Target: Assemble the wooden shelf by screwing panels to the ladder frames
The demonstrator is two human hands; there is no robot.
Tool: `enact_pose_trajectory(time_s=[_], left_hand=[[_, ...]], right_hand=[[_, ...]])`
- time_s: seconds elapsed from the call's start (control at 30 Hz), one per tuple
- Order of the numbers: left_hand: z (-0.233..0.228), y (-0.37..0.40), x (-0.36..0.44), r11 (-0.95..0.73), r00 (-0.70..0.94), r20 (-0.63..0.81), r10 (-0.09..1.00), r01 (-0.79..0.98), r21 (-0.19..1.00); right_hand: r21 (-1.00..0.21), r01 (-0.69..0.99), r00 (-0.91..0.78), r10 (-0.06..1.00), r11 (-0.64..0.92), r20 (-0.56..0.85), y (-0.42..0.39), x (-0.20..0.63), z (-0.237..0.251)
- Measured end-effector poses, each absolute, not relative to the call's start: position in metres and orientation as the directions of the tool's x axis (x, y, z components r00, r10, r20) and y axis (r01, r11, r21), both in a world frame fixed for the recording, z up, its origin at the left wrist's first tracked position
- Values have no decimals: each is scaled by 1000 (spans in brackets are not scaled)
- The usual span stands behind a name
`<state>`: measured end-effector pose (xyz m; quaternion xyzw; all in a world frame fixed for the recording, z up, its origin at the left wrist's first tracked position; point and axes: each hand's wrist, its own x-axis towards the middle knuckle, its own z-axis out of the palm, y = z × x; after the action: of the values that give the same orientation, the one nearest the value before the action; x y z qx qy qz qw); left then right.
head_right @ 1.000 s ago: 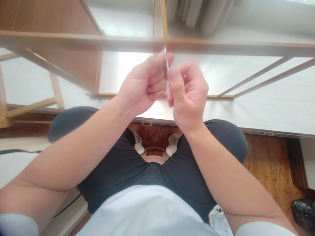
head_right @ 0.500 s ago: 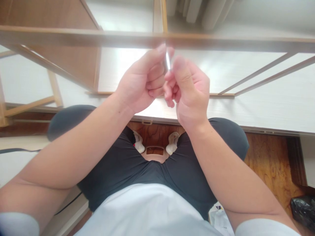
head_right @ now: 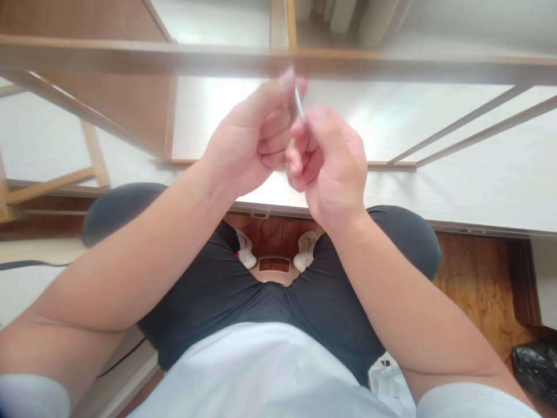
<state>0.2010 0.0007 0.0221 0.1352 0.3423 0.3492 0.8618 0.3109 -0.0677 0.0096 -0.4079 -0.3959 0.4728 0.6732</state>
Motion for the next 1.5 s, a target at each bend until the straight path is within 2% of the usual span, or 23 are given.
enact_pose_trajectory(time_s=[0.2, 0.4, 0.6, 0.73, 0.9, 1.03, 1.2, 1.5], left_hand=[[18, 3, 200, 719, 572, -442, 691, -485, 497], [17, 3, 201, 712, 578, -416, 702, -546, 442], [19, 0, 200, 699, 592, -386, 708, -510, 501], [21, -1, 199, 664, 609, -313, 729, -515, 542], [23, -1, 199, 686, 570, -401, 717, -476, 550], [25, -1, 201, 674, 570, -385, 726, -476, 565], [24, -1, 202, 679, 571, -386, 724, -497, 540], [20, 1, 201, 744, 496, -558, 666, -499, 445]], right_hand=[[-941, -270, 261, 956, 203, 132, -68, 312, 8], [-933, -206, 295, 928, 295, 228, -67, 310, 8], [-941, -142, 358, 902, 307, 241, -67, 310, 4], [-950, -102, 362, 901, 295, 241, -67, 312, 3], [-940, 56, 431, 841, 337, 327, -66, 313, 6], [-931, 120, 456, 814, 345, 360, -68, 311, 7], [-925, -34, 395, 855, 379, 336, -67, 313, 2], [-918, -238, 347, 910, 318, 225, -65, 309, 7]])
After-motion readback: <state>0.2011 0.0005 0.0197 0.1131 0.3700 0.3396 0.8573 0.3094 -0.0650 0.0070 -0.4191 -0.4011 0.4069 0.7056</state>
